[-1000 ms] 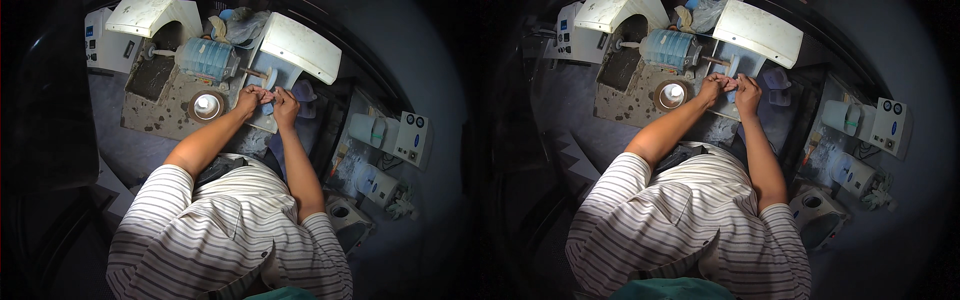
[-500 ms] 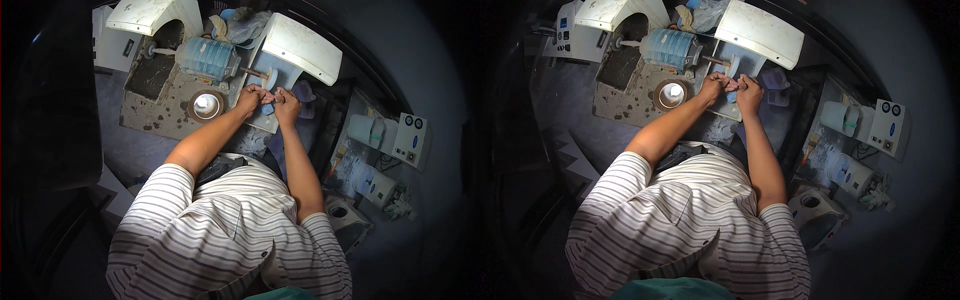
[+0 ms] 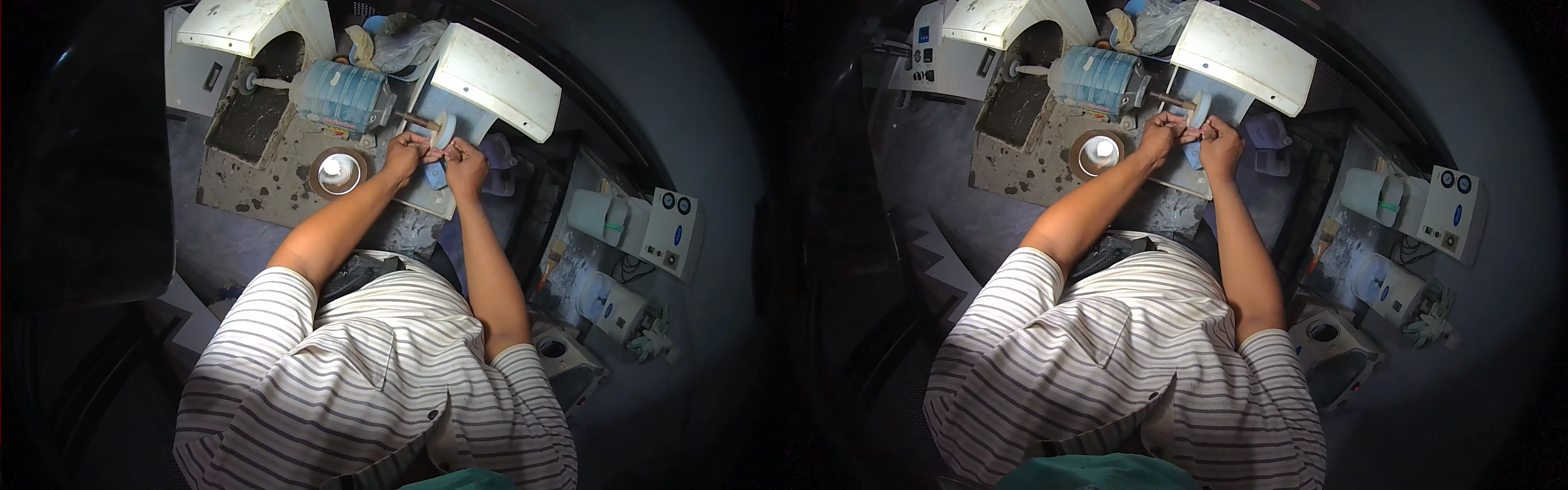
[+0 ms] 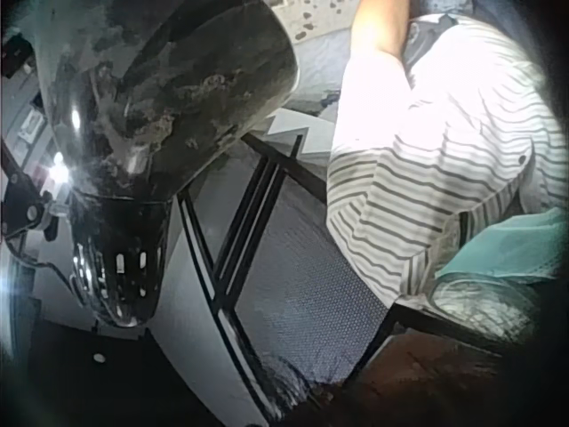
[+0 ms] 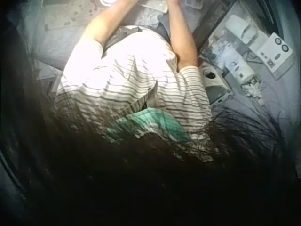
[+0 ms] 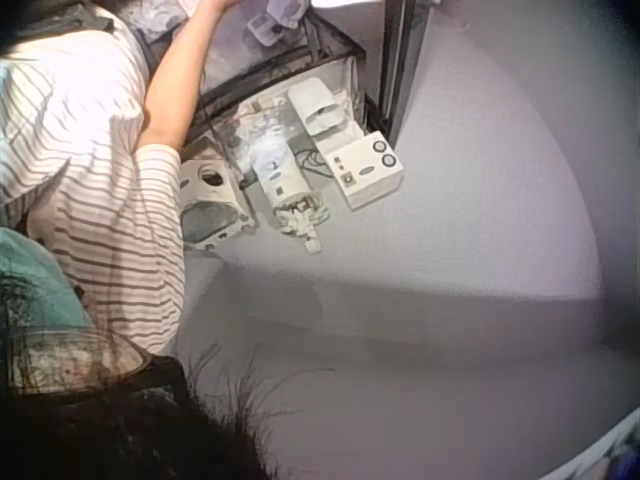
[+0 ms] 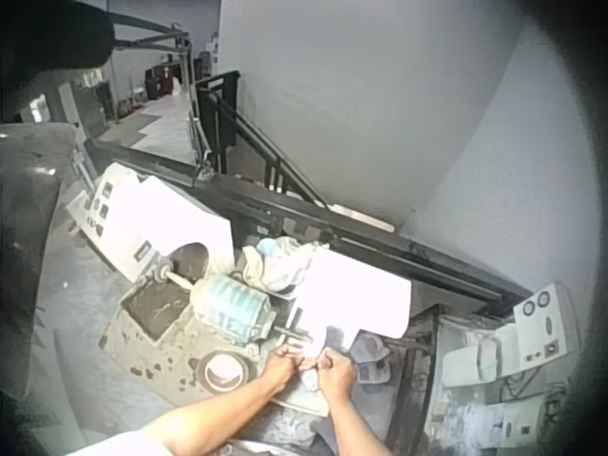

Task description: The person retrieves a dental prosthesis from a bowl of water and polishes it against a rotating wheel by hand.

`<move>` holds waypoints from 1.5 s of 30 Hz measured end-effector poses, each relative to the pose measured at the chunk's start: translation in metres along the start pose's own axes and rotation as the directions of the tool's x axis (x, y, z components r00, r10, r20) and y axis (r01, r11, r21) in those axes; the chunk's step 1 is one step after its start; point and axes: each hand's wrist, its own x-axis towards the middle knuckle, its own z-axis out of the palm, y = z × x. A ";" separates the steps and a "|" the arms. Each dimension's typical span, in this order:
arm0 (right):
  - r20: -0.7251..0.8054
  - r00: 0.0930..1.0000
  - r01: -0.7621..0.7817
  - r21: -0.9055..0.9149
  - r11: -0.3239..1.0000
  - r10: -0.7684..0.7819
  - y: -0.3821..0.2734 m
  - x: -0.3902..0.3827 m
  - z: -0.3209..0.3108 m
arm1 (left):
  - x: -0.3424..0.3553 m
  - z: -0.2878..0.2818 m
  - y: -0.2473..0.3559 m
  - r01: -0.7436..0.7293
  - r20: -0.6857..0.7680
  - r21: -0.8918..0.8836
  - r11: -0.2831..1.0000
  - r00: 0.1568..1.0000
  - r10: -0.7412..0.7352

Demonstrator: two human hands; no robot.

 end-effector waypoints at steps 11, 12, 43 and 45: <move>0.059 0.987 -0.159 0.458 0.875 0.149 0.010 -0.014 0.013 | -0.014 0.000 0.000 -0.336 0.052 0.210 0.918 0.942 0.333; 0.059 0.987 -0.160 0.458 0.874 0.149 0.014 -0.015 0.013 | -0.016 0.000 -0.001 -0.376 0.066 0.247 0.893 0.926 0.371; 0.468 0.680 -0.721 0.570 0.395 0.565 0.024 0.032 0.015 | 0.015 0.005 0.019 0.115 -0.135 0.210 0.971 0.987 -0.087; 0.506 0.660 -0.739 0.570 0.359 0.555 0.030 0.031 0.015 | 0.013 0.010 0.026 0.128 -0.143 0.233 0.964 0.985 -0.096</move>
